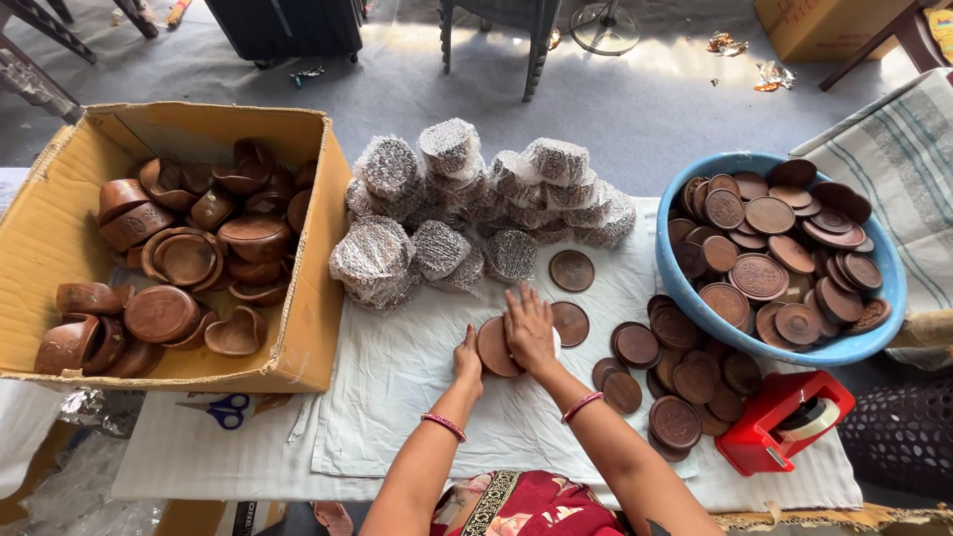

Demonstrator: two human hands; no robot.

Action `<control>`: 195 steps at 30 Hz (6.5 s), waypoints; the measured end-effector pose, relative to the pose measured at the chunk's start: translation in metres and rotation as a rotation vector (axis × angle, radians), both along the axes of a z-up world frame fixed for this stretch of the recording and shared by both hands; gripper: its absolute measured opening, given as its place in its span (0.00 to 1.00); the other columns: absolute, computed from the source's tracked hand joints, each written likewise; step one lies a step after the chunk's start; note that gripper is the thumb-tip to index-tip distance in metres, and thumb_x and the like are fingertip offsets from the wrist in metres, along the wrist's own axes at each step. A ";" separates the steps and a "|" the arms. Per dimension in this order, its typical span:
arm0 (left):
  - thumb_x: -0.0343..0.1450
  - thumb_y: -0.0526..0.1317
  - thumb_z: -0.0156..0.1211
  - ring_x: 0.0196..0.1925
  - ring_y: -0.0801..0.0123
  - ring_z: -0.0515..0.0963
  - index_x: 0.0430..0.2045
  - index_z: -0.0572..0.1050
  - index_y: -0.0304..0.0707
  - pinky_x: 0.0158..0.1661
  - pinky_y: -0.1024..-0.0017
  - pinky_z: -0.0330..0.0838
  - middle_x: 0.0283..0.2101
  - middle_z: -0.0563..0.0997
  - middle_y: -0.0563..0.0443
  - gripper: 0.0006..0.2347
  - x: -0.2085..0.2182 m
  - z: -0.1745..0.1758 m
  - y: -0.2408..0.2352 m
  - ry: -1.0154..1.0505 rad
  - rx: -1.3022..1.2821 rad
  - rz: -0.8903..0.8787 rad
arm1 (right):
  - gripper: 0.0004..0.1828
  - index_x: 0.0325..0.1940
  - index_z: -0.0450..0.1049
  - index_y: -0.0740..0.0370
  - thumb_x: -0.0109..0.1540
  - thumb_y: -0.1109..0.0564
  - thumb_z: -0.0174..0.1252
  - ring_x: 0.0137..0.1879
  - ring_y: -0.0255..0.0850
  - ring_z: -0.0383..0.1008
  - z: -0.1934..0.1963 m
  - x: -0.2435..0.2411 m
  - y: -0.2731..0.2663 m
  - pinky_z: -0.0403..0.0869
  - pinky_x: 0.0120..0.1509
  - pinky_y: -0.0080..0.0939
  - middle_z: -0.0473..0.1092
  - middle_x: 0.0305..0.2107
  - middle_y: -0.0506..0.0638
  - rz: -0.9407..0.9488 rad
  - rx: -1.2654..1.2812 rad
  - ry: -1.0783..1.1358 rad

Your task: The person wipes small, round wooden items with a white cloth. They pick up each item from a pile on a white sheet, wipe it, and place it back down. A cardboard box of wooden bowls and a blue basin of wooden discs are visible nearby.

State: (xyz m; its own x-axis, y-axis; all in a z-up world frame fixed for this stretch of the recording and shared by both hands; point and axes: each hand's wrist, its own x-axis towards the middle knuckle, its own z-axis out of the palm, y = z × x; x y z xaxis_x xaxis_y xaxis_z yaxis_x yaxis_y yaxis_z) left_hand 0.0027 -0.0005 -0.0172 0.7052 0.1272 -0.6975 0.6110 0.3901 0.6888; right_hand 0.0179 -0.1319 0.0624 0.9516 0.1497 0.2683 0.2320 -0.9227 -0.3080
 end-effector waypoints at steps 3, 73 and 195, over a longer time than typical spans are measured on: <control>0.75 0.61 0.46 0.59 0.55 0.79 0.56 0.74 0.31 0.61 0.57 0.72 0.56 0.81 0.43 0.29 0.001 -0.005 -0.001 0.027 -0.129 -0.002 | 0.28 0.73 0.64 0.54 0.69 0.45 0.47 0.78 0.54 0.52 0.004 -0.024 0.012 0.48 0.79 0.57 0.55 0.73 0.58 0.062 0.028 -0.035; 0.72 0.71 0.27 0.27 0.52 0.80 0.30 0.76 0.40 0.30 0.57 0.68 0.20 0.78 0.43 0.35 -0.007 0.140 -0.019 -0.899 0.726 -0.220 | 0.19 0.51 0.76 0.62 0.69 0.47 0.48 0.50 0.53 0.77 0.116 0.018 -0.019 0.71 0.54 0.45 0.77 0.41 0.58 0.002 0.674 0.156; 0.68 0.46 0.67 0.40 0.52 0.76 0.41 0.73 0.38 0.45 0.57 0.69 0.35 0.76 0.46 0.16 0.007 0.098 -0.007 -1.300 1.219 -0.671 | 0.17 0.52 0.75 0.57 0.69 0.45 0.50 0.42 0.44 0.75 -0.130 0.030 -0.068 0.76 0.44 0.46 0.76 0.39 0.50 -0.498 2.410 0.705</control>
